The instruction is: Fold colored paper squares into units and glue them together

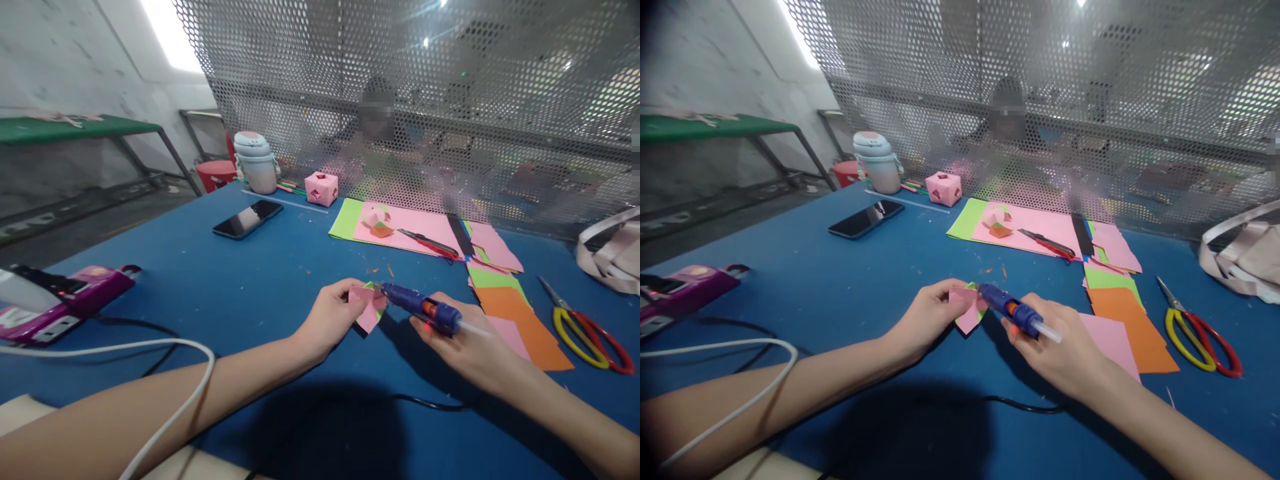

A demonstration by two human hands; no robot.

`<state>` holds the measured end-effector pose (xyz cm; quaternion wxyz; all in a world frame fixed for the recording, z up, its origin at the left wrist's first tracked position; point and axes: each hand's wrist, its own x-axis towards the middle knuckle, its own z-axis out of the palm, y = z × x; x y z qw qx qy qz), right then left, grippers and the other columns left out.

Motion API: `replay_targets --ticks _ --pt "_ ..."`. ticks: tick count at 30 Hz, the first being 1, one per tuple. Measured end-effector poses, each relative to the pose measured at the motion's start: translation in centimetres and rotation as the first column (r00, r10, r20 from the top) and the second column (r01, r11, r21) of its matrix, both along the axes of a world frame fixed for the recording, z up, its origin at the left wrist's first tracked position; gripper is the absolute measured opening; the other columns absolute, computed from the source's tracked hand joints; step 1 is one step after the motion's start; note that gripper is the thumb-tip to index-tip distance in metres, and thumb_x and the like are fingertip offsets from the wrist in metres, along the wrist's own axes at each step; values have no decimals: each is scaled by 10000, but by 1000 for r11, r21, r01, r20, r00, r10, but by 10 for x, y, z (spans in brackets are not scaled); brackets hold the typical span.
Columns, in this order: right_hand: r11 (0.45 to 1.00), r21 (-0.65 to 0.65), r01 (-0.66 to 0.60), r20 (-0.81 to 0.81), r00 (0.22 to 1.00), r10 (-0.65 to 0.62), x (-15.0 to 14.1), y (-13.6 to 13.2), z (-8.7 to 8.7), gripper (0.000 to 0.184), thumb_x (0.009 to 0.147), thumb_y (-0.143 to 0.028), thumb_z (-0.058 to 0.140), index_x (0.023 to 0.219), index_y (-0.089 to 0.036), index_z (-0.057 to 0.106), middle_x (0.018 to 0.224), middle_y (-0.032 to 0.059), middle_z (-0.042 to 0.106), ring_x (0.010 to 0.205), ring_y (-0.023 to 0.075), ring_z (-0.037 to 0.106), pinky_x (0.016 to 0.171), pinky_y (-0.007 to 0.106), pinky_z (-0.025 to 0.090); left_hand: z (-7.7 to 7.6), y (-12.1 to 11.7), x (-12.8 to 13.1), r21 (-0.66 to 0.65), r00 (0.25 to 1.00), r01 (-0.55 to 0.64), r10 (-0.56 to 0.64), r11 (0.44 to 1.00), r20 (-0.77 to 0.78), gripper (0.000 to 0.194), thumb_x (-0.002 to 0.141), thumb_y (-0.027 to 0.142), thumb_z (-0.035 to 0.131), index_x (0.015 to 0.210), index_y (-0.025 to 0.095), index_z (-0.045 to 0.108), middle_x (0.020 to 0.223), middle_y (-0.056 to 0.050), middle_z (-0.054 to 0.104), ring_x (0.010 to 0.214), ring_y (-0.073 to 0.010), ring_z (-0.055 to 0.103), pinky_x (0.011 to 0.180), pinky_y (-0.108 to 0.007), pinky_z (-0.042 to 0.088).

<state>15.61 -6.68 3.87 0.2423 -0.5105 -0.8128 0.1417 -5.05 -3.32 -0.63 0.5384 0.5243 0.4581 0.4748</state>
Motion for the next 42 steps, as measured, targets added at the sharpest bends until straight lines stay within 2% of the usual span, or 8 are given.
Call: replay_targets --ticks 6,13,20,22,25,28,31,42 --pt "989 -51 139 -185 972 -146 12 22 -6 318 863 -452 489 755 -194 641 715 26 671 672 183 617 592 289 485 0 1 -1 -37 998 -61 61 997 -6 109 684 180 609 788 154 631 691 15 621 630 -126 561 595 -219 407" --pt "970 23 240 18 970 -241 26 60 -42 438 898 -506 390 1018 -171 645 867 91 688 803 223 638 658 322 474 4 -2 0 -87 999 -49 47 995 -27 130 671 194 630 794 154 618 691 20 599 624 -118 545 578 -213 399" --pt "959 248 138 518 817 -251 44 26 9 490 816 -585 481 541 -187 555 539 65 576 520 201 552 477 290 337 2 -6 3 -149 996 9 4 989 89 136 668 210 654 778 160 592 692 12 615 612 -122 570 581 -224 426" --pt "987 144 75 450 883 -133 38 9 24 423 850 -511 482 565 -204 540 506 19 548 470 153 510 453 264 317 4 -8 4 -162 995 15 2 987 103 132 665 202 657 769 161 587 680 20 604 598 -115 559 564 -214 414" --pt "999 -50 -11 105 994 16 12 -6 25 204 875 -381 497 779 -217 573 684 10 618 580 134 551 520 247 413 8 -15 8 -153 994 41 -24 987 108 131 669 206 658 766 162 583 672 32 589 592 -101 536 565 -202 400" --pt "996 -88 -8 -219 976 -12 -14 -4 5 173 841 -322 556 975 -212 555 892 26 630 751 143 581 651 260 471 11 -22 12 -130 997 70 -64 989 45 126 676 213 657 763 155 589 659 36 576 589 -92 514 565 -194 385" --pt "969 -233 -83 -433 901 -27 -26 5 -18 140 854 -329 536 893 -198 567 797 0 608 718 127 567 650 248 474 10 -27 15 -137 996 79 -84 987 -27 124 694 234 649 763 153 586 650 36 563 584 -91 491 554 -193 367" --pt "958 -277 -79 -525 847 -82 -27 6 -36 123 834 -274 561 759 -178 583 693 -25 572 637 101 514 582 216 417 9 -26 18 -152 993 106 -112 983 -32 144 690 242 651 759 148 566 646 47 524 598 -90 453 567 -196 352"
